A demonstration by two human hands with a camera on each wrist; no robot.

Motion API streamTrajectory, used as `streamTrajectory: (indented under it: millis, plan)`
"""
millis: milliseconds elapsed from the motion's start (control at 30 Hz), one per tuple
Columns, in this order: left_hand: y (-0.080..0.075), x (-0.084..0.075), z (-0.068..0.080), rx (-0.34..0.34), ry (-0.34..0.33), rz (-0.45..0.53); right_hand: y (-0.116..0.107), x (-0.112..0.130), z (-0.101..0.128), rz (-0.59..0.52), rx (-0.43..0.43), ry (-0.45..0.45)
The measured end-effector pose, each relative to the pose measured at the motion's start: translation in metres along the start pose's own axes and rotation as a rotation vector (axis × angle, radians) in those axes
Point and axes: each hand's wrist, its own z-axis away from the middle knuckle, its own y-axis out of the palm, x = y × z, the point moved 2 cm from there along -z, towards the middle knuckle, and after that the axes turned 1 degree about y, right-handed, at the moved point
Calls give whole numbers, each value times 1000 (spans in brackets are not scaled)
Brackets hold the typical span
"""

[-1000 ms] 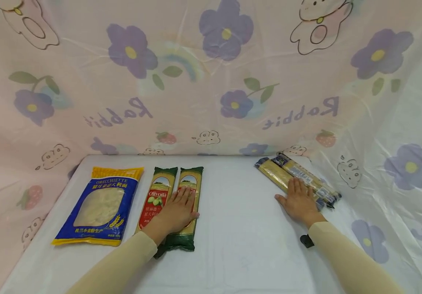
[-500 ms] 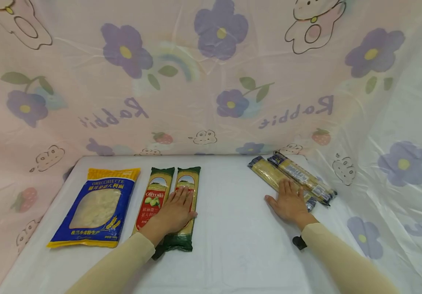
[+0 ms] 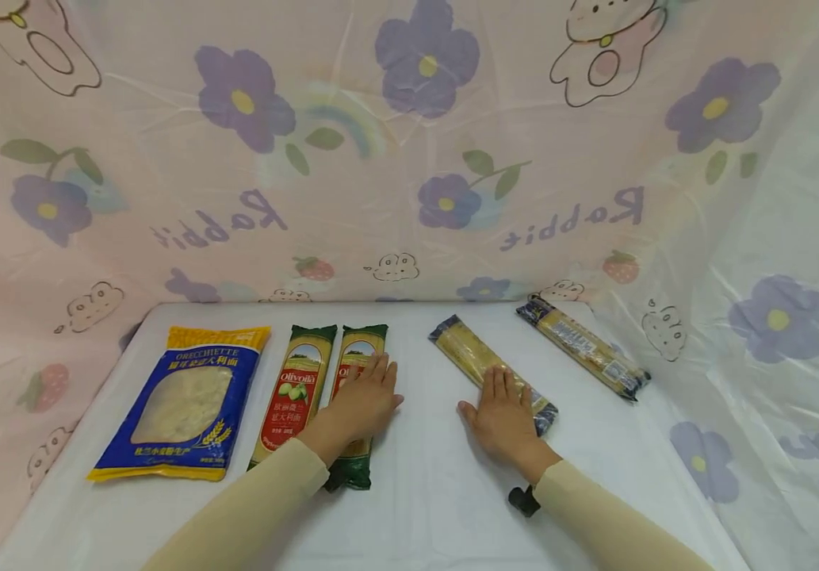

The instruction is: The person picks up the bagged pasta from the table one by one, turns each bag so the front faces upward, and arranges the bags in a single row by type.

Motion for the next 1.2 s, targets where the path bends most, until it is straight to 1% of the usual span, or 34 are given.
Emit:
streamTrajectory:
  millis: [100,200,233,333,400,500,600,667,733,800,833,900,967,1067,1167,1200]
  plan:
    - [-2,-17,-17,-43,77,-17,1,29,17,-11,26,-20]
    - [1,-27,-29,-64,126,-9,-6,50,32,-60,67,-98]
    - [2,-29,-32,-57,132,-1,-9,54,35,-73,80,-130]
    - [8,-30,-38,-26,139,22,-14,52,44,-82,83,-188]
    - [12,-30,-42,-5,150,32,-11,45,48,-76,69,-190]
    - [14,-30,-50,22,180,41,-1,40,56,-84,55,-156]
    - [13,-28,-60,41,210,35,9,50,66,-140,58,-143]
    - [8,-25,-66,37,204,58,12,60,73,-165,62,-147]
    - [1,-23,-73,4,188,75,11,67,78,-181,53,-166]
    - [-5,-21,-80,-44,146,98,8,67,81,-162,10,-188]
    - [-8,-20,-84,-71,122,99,5,64,81,-150,-23,-202]
    - [-12,-19,-92,-117,82,70,1,56,81,-101,-120,-216]
    - [-14,-18,-100,-139,35,35,0,45,80,-53,-219,-205]
    - [-15,-17,-110,-124,-45,-7,1,30,79,6,-316,-169]
    - [-14,-17,-116,-76,-134,-13,6,22,79,24,-345,-146]
    - [-14,-17,-117,-65,-154,-8,8,22,79,31,-351,-143]
